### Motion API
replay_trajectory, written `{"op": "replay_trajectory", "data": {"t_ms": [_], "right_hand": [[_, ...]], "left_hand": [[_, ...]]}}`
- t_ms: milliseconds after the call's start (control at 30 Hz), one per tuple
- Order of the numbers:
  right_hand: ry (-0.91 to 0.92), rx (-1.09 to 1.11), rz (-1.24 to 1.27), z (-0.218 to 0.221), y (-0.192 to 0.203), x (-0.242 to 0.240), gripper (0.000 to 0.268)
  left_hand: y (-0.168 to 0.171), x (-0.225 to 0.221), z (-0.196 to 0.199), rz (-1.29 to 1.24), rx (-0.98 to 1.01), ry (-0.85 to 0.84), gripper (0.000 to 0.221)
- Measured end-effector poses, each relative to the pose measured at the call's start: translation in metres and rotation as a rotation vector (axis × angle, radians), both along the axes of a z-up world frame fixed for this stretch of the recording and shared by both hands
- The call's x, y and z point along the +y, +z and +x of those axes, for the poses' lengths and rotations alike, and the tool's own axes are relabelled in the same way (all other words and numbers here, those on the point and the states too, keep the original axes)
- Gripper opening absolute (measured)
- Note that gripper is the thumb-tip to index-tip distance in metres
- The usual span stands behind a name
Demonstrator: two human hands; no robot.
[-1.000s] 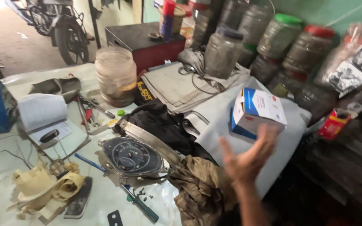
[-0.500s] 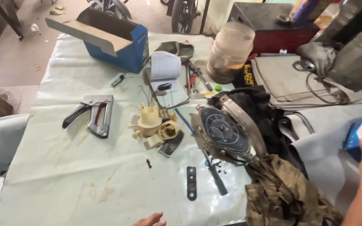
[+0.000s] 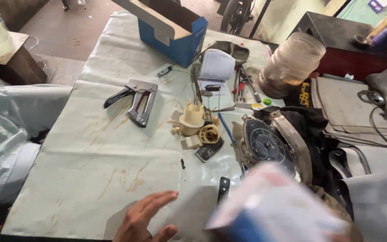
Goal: The recorder is shown repairing a fuel pump and unboxing a new carburetor on a workbench in a motorcycle repair shop.
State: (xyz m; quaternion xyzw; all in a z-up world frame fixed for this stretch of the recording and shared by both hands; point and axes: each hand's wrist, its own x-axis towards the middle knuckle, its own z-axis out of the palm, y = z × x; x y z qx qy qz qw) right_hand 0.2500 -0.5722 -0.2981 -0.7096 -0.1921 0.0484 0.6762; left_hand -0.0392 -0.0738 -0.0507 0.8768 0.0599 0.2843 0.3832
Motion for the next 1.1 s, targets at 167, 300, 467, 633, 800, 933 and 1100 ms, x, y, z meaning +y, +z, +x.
{"op": "replay_trajectory", "data": {"t_ms": [167,300,467,633,800,933,1100], "right_hand": [[0.320,0.153,0.229,-0.108,0.189,0.270,0.060],[0.836,-0.452,0.053,-0.130,0.224,0.323,0.094],[0.635,-0.453,-0.194,-0.176,0.239,0.318,0.090],[0.428,-0.262,-0.052,-0.189,0.240,0.311,0.070],[0.235,-0.266,-0.015,-0.195,0.262,0.331,0.052],[0.174,-0.523,-0.057,-0.197,0.261,0.326,0.034],[0.347,-0.659,-0.108,-0.200,0.264,0.319,0.048]], "left_hand": [[0.015,0.011,-0.048,-0.408,-0.210,-0.048,0.082],[0.015,0.019,-0.093,-0.407,-0.176,0.218,0.084],[0.002,-0.015,-0.112,-0.585,-0.300,0.323,0.074],[0.016,-0.025,-0.108,-0.462,-0.258,0.388,0.057],[0.012,-0.030,-0.102,-0.235,-0.322,0.414,0.049],[-0.002,-0.037,-0.103,0.048,-0.276,0.673,0.038],[-0.005,-0.032,-0.102,0.092,-0.291,0.613,0.042]]}}
